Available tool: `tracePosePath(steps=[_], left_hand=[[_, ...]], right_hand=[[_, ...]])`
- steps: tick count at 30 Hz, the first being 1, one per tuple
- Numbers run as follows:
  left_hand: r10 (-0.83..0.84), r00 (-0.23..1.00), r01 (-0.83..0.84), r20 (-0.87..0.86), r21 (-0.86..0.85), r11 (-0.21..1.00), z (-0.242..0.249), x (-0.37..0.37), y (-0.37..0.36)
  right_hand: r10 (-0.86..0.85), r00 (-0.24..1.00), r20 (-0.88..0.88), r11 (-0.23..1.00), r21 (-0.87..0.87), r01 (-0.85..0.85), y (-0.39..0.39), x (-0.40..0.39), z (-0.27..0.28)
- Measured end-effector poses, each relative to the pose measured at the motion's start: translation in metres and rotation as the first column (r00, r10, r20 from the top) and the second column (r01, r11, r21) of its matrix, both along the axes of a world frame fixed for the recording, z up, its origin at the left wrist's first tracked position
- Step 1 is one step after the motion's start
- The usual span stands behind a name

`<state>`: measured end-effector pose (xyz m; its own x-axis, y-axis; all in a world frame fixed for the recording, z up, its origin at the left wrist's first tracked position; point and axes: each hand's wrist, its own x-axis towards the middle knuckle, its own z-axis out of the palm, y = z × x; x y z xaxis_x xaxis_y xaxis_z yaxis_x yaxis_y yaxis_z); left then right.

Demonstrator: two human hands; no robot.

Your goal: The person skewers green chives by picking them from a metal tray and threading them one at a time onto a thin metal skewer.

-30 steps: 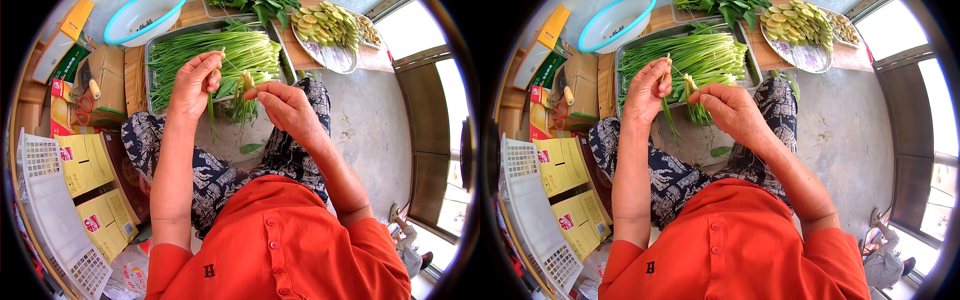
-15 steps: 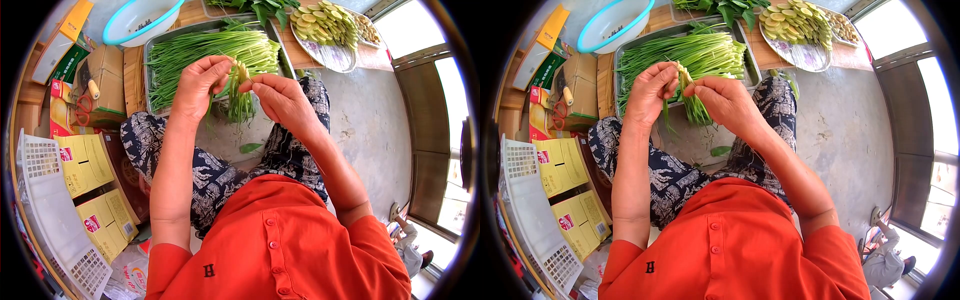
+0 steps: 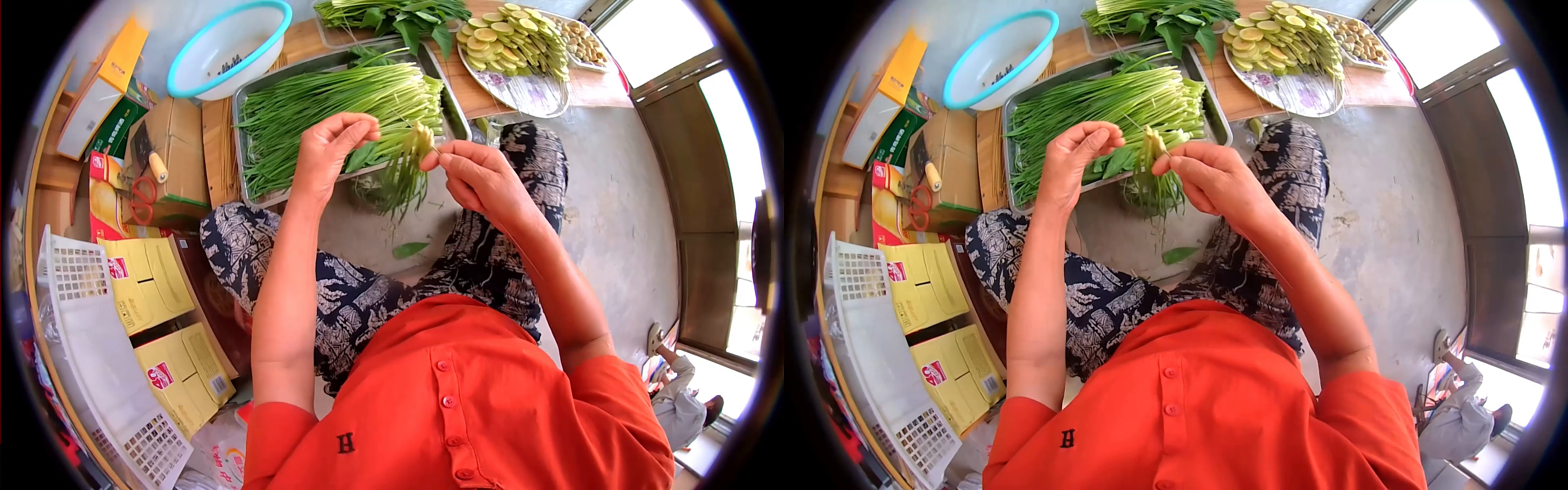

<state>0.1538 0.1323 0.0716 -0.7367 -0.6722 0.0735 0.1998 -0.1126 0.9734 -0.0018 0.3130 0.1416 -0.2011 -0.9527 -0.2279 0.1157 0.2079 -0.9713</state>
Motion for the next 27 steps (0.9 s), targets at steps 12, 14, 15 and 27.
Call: tracePosePath(steps=[12,14,15,27], left_hand=[[0.341,0.873,-0.067,0.348,-0.607,0.792,-0.028,-0.078,-0.047],[0.371,0.861,-0.031,0.349,-0.691,0.722,-0.035,-0.1,-0.058],[0.4,0.851,-0.004,0.339,-0.758,0.652,-0.043,-0.11,-0.063],[0.536,0.635,0.348,0.556,-0.826,0.444,-0.077,-0.143,-0.103]], right_hand=[[-0.099,0.956,0.277,0.995,0.032,0.094,0.023,-0.051,-0.065],[-0.134,0.934,0.33,0.991,0.038,0.128,0.024,-0.056,-0.068],[-0.166,0.914,0.369,0.986,0.054,0.157,0.027,-0.057,-0.069],[-0.16,0.906,0.391,0.986,0.021,0.165,0.035,-0.061,-0.065]])
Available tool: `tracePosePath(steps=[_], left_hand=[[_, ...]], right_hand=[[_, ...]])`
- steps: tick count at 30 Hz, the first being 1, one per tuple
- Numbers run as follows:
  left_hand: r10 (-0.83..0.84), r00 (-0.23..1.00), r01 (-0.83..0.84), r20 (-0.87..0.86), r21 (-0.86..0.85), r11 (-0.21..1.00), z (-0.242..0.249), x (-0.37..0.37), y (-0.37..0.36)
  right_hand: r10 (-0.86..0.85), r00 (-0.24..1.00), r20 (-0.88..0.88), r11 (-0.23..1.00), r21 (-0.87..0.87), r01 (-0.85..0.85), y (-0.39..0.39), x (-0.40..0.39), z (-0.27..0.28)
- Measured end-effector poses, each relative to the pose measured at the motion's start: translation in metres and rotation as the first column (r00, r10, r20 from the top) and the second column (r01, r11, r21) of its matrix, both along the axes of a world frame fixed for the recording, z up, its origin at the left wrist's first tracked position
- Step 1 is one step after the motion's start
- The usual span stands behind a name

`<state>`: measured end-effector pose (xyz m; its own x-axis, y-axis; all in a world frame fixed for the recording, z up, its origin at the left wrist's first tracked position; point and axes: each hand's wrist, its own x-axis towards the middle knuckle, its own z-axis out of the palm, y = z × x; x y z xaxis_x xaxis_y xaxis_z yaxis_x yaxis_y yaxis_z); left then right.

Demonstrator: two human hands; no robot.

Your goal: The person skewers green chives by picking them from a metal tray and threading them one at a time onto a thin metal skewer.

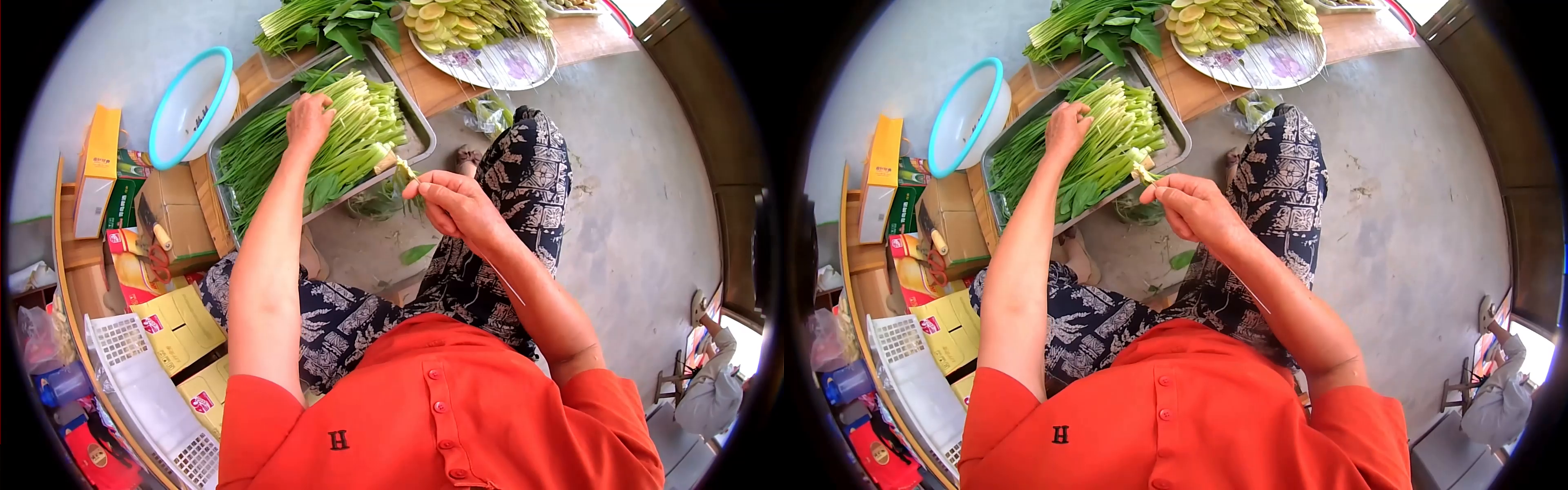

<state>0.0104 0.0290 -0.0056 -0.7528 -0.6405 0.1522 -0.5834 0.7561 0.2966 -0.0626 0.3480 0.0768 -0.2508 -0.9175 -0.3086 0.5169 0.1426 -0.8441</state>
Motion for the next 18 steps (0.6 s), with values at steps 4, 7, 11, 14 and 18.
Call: tracePosePath(steps=[4,7,11,14,18], left_hand=[[-0.065,0.998,0.065,0.003,-0.06,0.996,0.0,0.003,-0.002],[-0.004,0.992,0.021,-0.129,0.131,0.991,-0.007,0.007,0.0],[-0.031,0.965,0.052,-0.262,0.075,0.996,-0.004,0.013,0.005],[-0.063,0.97,0.089,-0.236,0.103,0.991,0.008,0.015,0.016],[-0.067,0.984,0.093,-0.167,0.153,0.984,0.005,0.013,0.018]], right_hand=[[0.009,1.0,-0.02,1.0,0.013,-0.009,0.001,0.001,0.002],[0.011,0.998,-0.056,1.0,0.02,-0.01,0.002,0.002,0.001],[0.014,0.996,-0.091,1.0,0.027,-0.011,0.002,0.003,0.0],[0.023,0.993,-0.115,0.999,0.046,-0.017,0.002,0.004,0.0],[0.033,0.992,-0.123,0.999,0.035,-0.029,0.001,0.004,-0.002]])
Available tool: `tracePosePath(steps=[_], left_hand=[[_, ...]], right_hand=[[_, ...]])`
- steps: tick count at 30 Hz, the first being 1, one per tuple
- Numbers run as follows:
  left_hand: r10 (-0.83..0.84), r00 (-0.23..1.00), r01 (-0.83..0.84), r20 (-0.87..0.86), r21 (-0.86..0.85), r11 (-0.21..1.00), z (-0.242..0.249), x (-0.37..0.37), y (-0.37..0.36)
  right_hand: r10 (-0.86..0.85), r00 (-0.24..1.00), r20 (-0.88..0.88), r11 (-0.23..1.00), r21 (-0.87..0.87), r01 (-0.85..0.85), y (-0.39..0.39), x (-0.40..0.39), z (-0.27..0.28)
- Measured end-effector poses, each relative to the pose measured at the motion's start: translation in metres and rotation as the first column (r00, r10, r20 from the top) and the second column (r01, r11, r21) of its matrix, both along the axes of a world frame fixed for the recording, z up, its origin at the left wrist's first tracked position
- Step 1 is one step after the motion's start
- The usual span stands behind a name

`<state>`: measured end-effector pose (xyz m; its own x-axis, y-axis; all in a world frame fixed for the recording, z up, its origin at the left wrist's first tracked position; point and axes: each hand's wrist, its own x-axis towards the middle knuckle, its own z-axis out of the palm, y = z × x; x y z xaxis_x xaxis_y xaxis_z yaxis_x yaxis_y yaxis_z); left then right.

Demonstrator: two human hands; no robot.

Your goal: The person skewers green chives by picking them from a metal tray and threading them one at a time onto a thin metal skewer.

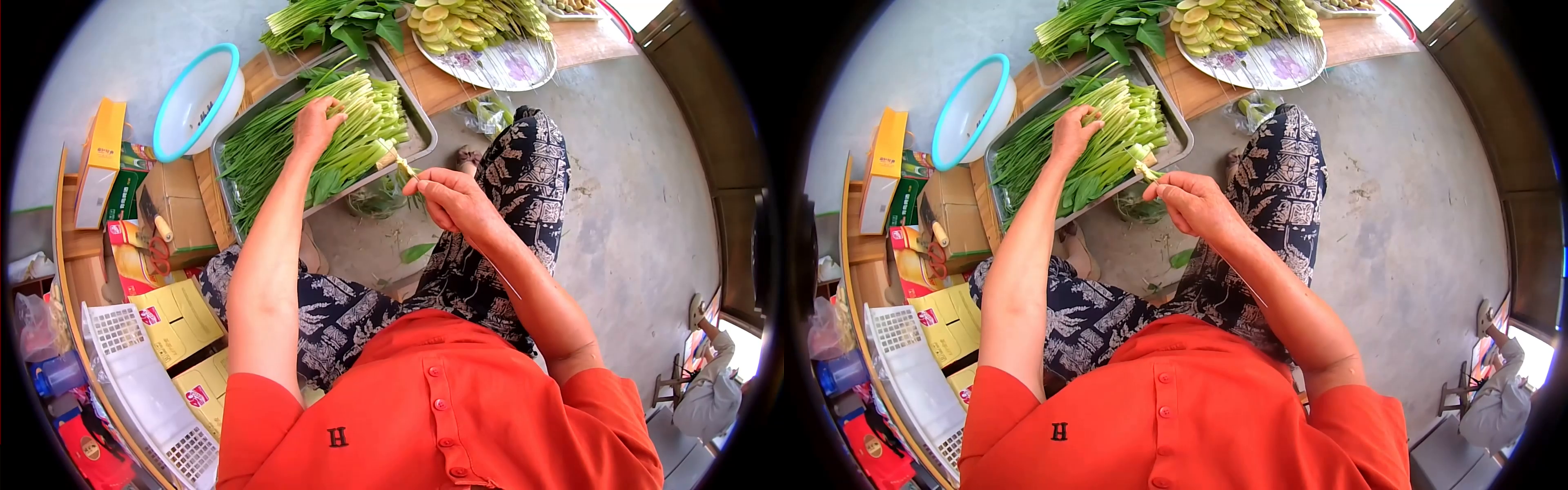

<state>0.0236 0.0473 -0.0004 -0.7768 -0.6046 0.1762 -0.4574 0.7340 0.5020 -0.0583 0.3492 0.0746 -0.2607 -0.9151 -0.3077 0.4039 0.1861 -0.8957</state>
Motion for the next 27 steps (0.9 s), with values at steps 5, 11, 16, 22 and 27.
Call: tracePosePath(steps=[5,11,16,22,27], left_hand=[[0.03,0.998,-0.033,-0.063,-0.043,0.999,-0.009,0.002,-0.012],[0.115,0.972,-0.094,-0.204,0.109,0.99,0.018,0.018,-0.019],[0.242,0.839,-0.131,-0.488,0.25,0.959,0.066,0.046,-0.047],[0.191,0.597,-0.086,-0.78,0.174,0.981,0.196,0.098,-0.015],[0.2,0.612,0.159,-0.765,0.367,0.917,0.238,0.131,0.058]], right_hand=[[-0.01,0.999,-0.042,1.0,0.01,0.011,-0.001,0.001,0.0],[0.0,0.996,-0.089,0.999,0.037,0.004,-0.003,0.002,0.002],[0.01,0.988,-0.151,0.999,0.048,-0.002,-0.006,0.002,0.004],[-0.024,0.983,-0.18,0.999,0.032,0.03,-0.007,0.006,-0.005],[-0.065,0.985,-0.158,0.998,0.012,0.068,-0.007,0.006,0.002]])
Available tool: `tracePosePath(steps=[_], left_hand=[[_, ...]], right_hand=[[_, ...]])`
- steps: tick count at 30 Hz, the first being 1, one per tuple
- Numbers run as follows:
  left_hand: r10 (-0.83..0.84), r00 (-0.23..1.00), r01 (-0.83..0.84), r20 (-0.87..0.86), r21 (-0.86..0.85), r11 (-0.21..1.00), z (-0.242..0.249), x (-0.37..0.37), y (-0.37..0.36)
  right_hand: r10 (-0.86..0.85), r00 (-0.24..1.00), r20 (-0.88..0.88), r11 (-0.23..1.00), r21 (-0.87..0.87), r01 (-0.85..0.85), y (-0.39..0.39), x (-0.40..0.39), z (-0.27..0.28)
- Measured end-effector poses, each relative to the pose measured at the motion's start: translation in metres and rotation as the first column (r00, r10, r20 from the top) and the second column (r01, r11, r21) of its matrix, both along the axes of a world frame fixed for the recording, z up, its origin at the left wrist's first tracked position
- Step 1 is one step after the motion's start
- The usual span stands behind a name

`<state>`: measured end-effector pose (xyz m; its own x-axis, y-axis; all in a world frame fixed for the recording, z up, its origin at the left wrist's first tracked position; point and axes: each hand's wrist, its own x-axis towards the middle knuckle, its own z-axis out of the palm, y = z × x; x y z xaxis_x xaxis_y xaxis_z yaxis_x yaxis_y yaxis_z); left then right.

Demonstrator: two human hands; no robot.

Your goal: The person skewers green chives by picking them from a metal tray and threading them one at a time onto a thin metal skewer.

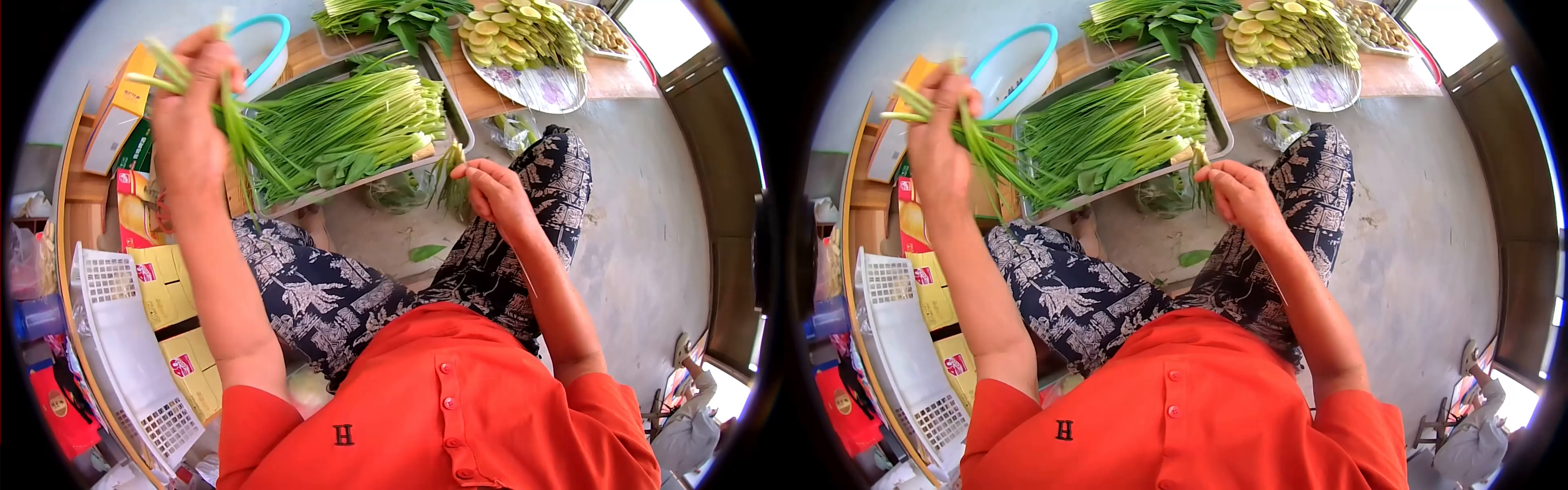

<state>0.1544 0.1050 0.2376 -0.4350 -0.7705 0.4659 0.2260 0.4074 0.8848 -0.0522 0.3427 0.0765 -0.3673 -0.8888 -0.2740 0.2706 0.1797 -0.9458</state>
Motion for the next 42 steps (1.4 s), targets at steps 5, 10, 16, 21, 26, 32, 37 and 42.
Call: tracePosePath(steps=[5,10,16,21,26,32,37,42], left_hand=[[-0.339,0.939,0.281,0.058,0.439,0.853,-0.075,-0.018,0.046],[-0.498,0.867,0.407,-0.028,0.615,0.675,-0.109,-0.039,0.077],[-0.525,0.849,0.447,-0.066,0.621,0.644,-0.122,-0.034,0.078],[-0.426,0.905,0.363,-0.012,0.547,0.754,-0.131,-0.021,0.067],[-0.326,0.94,0.338,-0.103,0.42,0.842,-0.136,-0.009,0.052],[-0.337,0.941,0.307,-0.012,0.447,0.84,-0.129,-0.015,0.068],[-0.373,0.928,0.318,0.008,0.506,0.802,-0.129,-0.013,0.066],[-0.311,0.941,0.322,-0.13,0.624,0.712,-0.133,-0.006,0.053]], right_hand=[[-0.115,0.993,0.037,0.99,-0.073,0.118,-0.01,0.012,0.049],[-0.171,0.985,0.021,0.973,-0.153,0.172,-0.032,0.026,0.06],[-0.141,0.989,0.048,0.972,-0.183,0.147,-0.048,0.039,0.054],[-0.14,0.989,0.041,0.976,-0.163,0.144,-0.057,0.044,0.054],[-0.106,0.994,-0.008,0.978,-0.182,0.103,-0.064,0.048,0.056],[-0.063,0.993,-0.096,0.986,-0.162,0.047,-0.072,0.057,0.063],[-0.092,0.987,-0.134,0.987,-0.146,0.072,-0.071,0.061,0.066],[-0.048,0.982,-0.184,0.99,-0.138,0.023,-0.057,0.061,0.075]])
